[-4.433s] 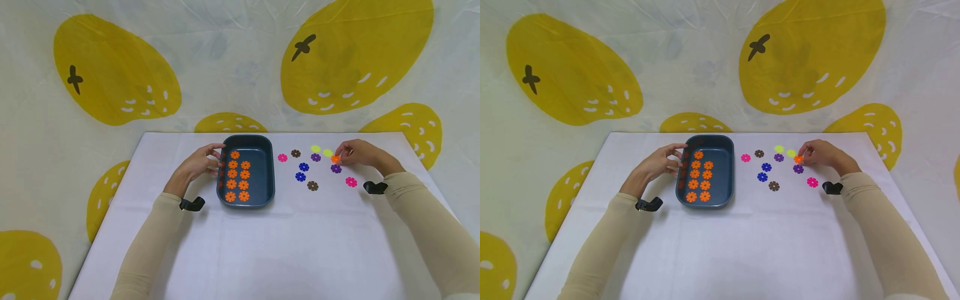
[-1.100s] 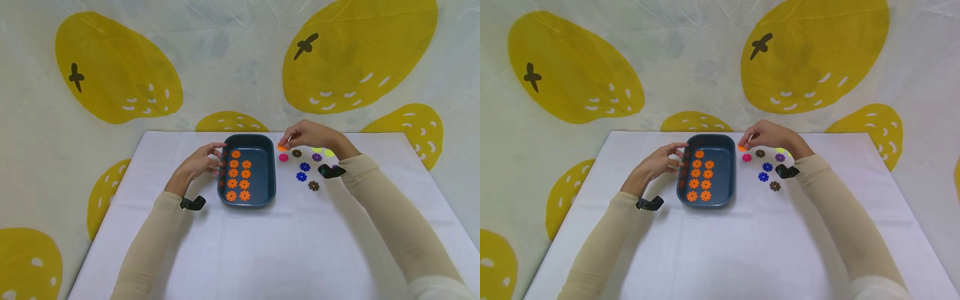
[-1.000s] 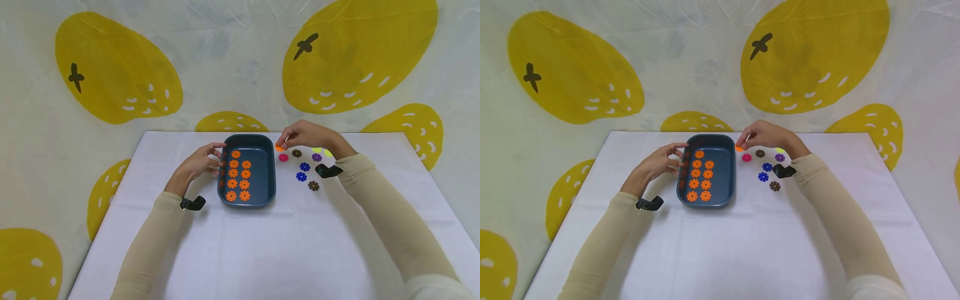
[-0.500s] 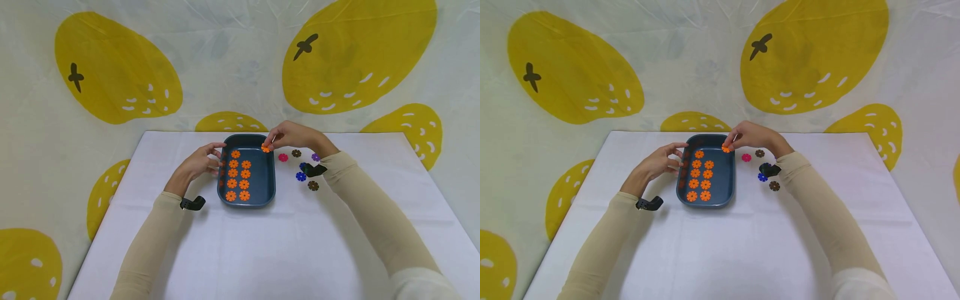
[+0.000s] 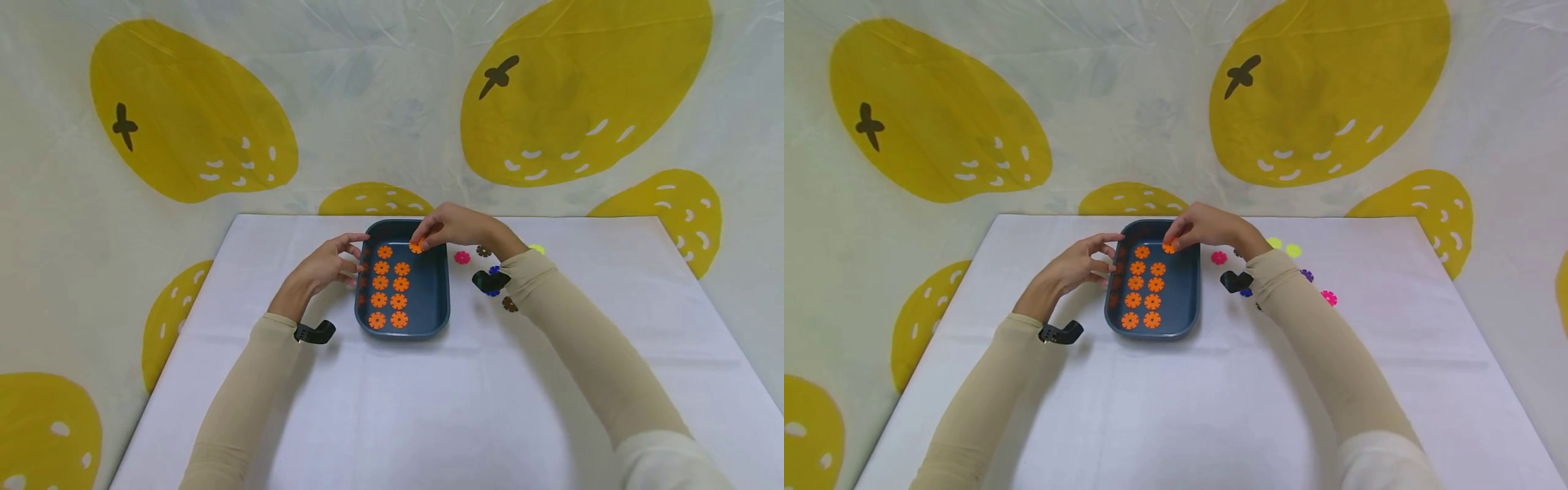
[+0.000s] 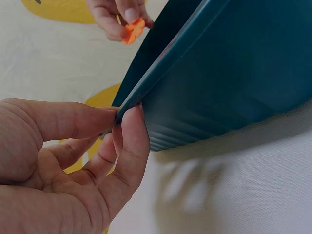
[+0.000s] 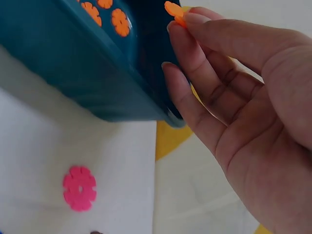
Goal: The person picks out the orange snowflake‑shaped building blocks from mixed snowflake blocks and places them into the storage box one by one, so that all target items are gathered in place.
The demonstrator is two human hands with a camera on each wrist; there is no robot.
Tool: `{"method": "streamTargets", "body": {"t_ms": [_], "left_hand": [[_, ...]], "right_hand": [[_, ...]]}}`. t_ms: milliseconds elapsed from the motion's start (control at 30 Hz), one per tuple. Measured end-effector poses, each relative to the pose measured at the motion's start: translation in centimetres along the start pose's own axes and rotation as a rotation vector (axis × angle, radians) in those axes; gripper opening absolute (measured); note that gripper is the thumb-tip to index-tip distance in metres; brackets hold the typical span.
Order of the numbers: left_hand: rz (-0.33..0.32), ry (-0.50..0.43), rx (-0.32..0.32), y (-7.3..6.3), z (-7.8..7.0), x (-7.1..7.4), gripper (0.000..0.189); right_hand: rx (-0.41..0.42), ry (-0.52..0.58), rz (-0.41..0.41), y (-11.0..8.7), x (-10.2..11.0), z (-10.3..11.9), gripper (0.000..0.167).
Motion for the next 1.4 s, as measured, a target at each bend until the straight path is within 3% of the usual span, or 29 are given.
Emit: {"method": "streamTargets", "body": {"t_ms": [367, 967, 1167, 1400], "left_hand": [[-0.003, 0.0, 0.004, -0.2, -0.1, 0.1, 0.075], [0.01, -0.008, 0.004, -0.4, -0.2, 0.1, 0.075], [0.019, -0.014, -0.01, -0.4, -0.2, 0.0, 0.075], [0.011, -0.018, -0.013, -0.3, -0.1, 0.0, 0.076]], "right_hand": [[-0.022, 0.013, -0.05, 1.5, -1.3, 0.1, 0.021], [-0.055, -0.082, -0.13, 3.2, -3.2, 0.4, 0.019], [-0.086, -0.123, -0.135, 3.5, -3.5, 0.3, 0.021], [-0.095, -0.151, -0.081, 3.5, -3.8, 0.4, 0.029]]}}
Point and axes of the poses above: each hand's wrist, its own y-axis towards the middle knuckle, its own x-axis out of the back of the hand, z = x × y, the point moved 5 cm from there along y, towards the middle knuckle, and after that the axes turned 3 degrees about -z, right-handed, at the moved point
